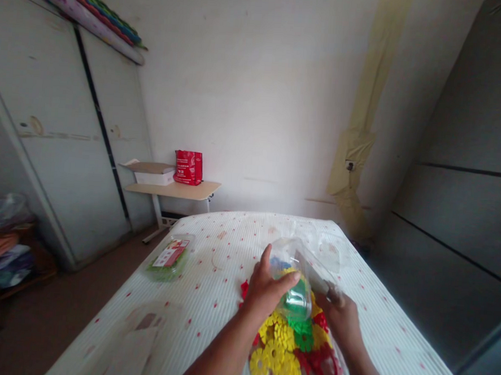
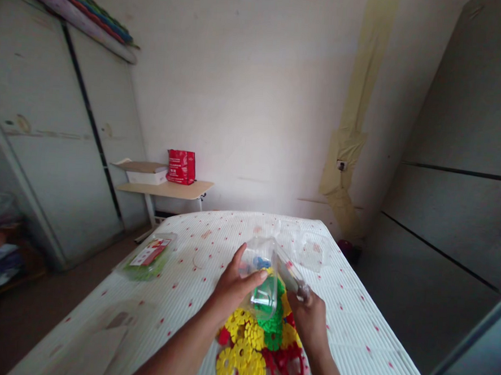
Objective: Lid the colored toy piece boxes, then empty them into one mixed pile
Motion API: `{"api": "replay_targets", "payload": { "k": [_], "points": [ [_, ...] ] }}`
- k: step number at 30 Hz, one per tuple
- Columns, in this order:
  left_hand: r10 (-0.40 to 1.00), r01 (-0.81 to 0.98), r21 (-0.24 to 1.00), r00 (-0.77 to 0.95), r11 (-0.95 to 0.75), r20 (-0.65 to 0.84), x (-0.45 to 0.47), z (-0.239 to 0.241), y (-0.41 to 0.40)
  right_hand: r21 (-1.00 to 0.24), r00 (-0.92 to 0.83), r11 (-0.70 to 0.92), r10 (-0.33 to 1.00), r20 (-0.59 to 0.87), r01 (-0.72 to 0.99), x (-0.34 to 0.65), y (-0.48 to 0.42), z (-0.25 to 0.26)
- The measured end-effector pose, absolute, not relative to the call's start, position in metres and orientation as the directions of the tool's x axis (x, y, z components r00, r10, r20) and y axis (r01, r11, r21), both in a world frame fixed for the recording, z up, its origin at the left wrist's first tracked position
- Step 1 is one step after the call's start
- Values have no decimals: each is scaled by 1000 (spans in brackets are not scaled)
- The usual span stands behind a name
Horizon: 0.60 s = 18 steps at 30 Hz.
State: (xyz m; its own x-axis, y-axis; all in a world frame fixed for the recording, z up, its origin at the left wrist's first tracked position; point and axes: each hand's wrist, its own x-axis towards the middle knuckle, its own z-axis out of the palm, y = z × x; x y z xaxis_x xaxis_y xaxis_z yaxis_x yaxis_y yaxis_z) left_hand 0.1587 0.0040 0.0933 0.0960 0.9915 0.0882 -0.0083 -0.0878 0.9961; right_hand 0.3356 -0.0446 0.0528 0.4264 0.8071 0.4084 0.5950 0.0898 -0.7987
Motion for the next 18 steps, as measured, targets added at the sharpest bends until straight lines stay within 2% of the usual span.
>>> {"api": "replay_targets", "payload": {
  "k": [4,10,13,18],
  "points": [
    [997,-97,993,37,-66,70,143,92,0,-812,423,92,817,392,576,336,-44,52],
    [997,-387,920,-22,59,-73,104,79,-15,-806,435,95,801,411,585,335,-43,51],
    [989,-548,826,19,135,-148,91,67,-20,-811,464,92,780,419,577,332,-45,52],
    [969,-739,626,192,247,-157,79,56,-27,-841,495,82,776,391,535,332,-46,52]
  ]
}}
